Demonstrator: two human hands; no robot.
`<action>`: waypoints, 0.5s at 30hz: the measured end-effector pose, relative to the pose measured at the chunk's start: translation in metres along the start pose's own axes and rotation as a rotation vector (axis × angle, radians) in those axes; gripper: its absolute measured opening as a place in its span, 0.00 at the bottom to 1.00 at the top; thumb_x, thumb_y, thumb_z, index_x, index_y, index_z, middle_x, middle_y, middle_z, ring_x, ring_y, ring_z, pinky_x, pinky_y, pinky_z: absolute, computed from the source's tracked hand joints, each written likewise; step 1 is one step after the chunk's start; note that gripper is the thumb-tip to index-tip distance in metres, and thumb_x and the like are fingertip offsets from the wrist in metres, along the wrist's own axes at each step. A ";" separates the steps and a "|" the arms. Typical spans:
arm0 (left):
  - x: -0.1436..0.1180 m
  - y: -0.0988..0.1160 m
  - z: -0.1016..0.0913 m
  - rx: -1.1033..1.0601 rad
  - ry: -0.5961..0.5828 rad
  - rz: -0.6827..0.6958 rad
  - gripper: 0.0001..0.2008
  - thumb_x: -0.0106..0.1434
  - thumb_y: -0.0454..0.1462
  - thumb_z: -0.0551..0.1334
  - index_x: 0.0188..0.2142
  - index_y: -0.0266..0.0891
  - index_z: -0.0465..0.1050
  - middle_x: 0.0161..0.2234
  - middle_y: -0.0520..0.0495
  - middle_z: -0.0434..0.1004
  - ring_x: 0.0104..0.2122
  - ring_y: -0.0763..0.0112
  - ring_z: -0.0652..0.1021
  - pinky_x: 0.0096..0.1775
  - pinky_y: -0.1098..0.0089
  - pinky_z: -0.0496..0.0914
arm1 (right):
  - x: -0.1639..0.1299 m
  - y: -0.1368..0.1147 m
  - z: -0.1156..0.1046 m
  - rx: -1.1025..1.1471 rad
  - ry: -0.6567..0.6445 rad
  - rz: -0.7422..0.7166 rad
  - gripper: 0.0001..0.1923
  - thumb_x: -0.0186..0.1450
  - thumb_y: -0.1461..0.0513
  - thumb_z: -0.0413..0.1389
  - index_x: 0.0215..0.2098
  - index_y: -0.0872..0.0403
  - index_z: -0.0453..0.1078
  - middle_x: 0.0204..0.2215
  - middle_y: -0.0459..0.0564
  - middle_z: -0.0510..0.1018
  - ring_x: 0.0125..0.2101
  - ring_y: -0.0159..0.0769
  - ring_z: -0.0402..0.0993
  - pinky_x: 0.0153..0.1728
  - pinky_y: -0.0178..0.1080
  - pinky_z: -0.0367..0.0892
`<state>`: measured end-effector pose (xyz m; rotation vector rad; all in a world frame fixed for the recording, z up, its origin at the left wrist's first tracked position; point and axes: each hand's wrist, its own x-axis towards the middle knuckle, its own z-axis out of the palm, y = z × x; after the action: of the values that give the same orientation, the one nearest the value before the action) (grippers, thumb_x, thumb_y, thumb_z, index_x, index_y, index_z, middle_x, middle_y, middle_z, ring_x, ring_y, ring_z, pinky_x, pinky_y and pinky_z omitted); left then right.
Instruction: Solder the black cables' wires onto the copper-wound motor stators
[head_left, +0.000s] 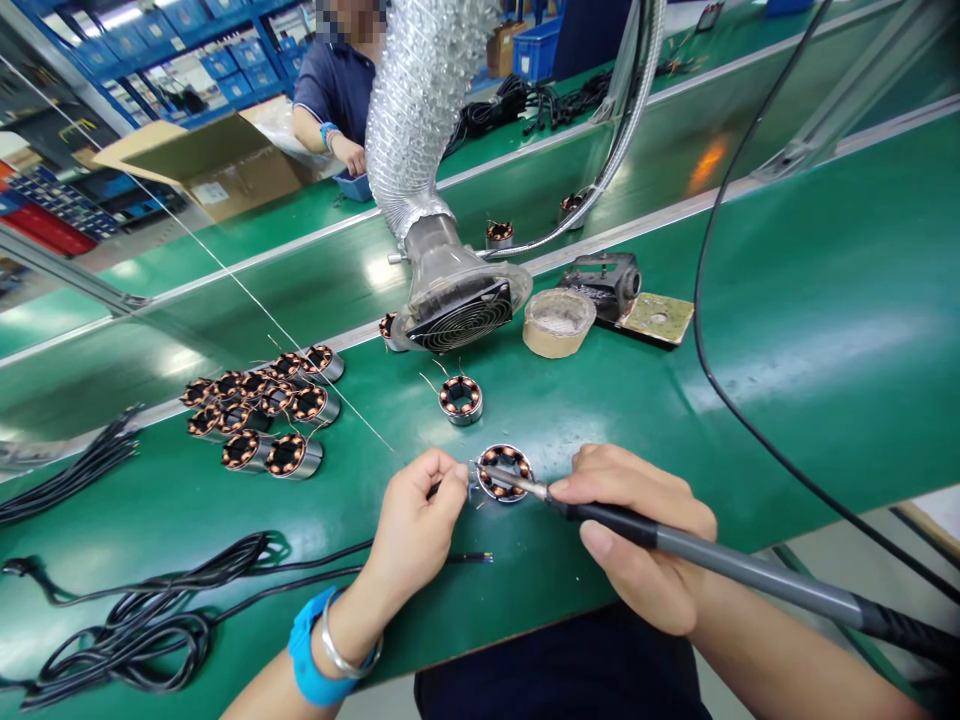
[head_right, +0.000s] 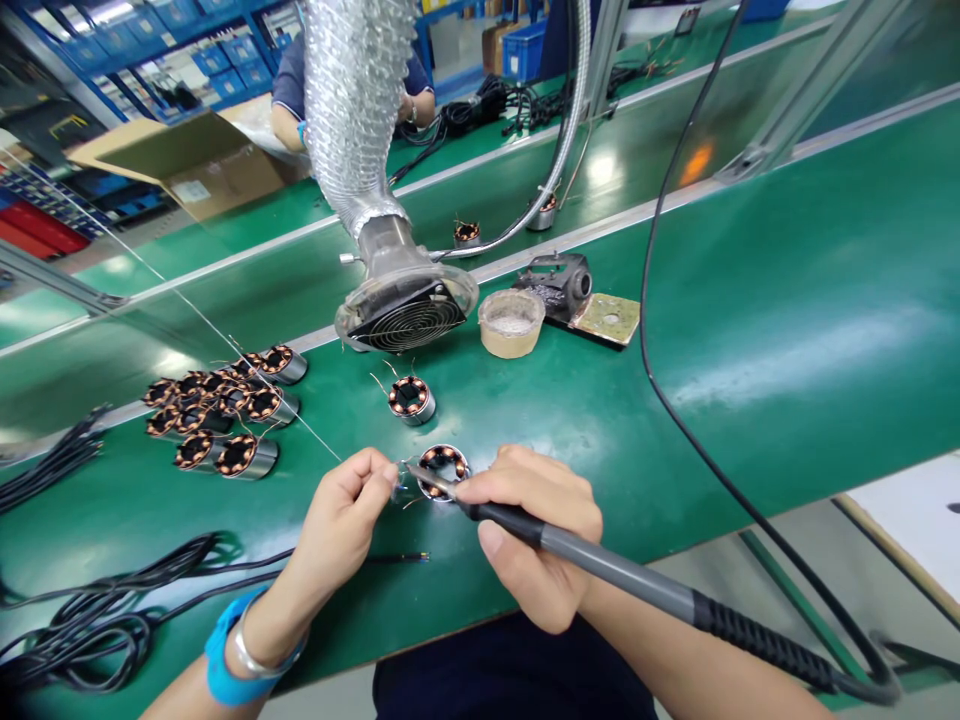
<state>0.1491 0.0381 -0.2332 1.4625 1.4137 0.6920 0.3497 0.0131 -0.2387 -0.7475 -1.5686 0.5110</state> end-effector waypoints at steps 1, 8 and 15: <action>0.000 0.000 0.000 -0.001 0.000 -0.001 0.16 0.64 0.44 0.55 0.23 0.40 0.59 0.19 0.58 0.54 0.21 0.76 0.58 0.25 0.74 0.53 | 0.000 0.000 0.000 -0.001 0.001 0.000 0.15 0.59 0.66 0.51 0.42 0.53 0.74 0.22 0.48 0.74 0.20 0.35 0.69 0.23 0.40 0.65; -0.001 0.002 0.001 -0.003 0.000 -0.001 0.16 0.64 0.44 0.56 0.23 0.40 0.59 0.19 0.58 0.53 0.21 0.76 0.57 0.25 0.74 0.53 | -0.001 0.000 0.001 0.001 0.009 -0.004 0.15 0.58 0.67 0.51 0.42 0.54 0.73 0.22 0.48 0.74 0.20 0.35 0.68 0.23 0.41 0.64; 0.000 0.000 0.001 -0.014 -0.009 -0.021 0.16 0.64 0.45 0.56 0.24 0.39 0.60 0.19 0.58 0.54 0.21 0.76 0.57 0.25 0.74 0.52 | 0.000 -0.001 0.001 -0.022 0.004 0.001 0.15 0.59 0.66 0.51 0.42 0.53 0.74 0.22 0.48 0.75 0.20 0.36 0.69 0.24 0.41 0.66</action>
<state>0.1506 0.0382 -0.2335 1.4363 1.4133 0.6796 0.3489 0.0125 -0.2381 -0.7655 -1.5724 0.4935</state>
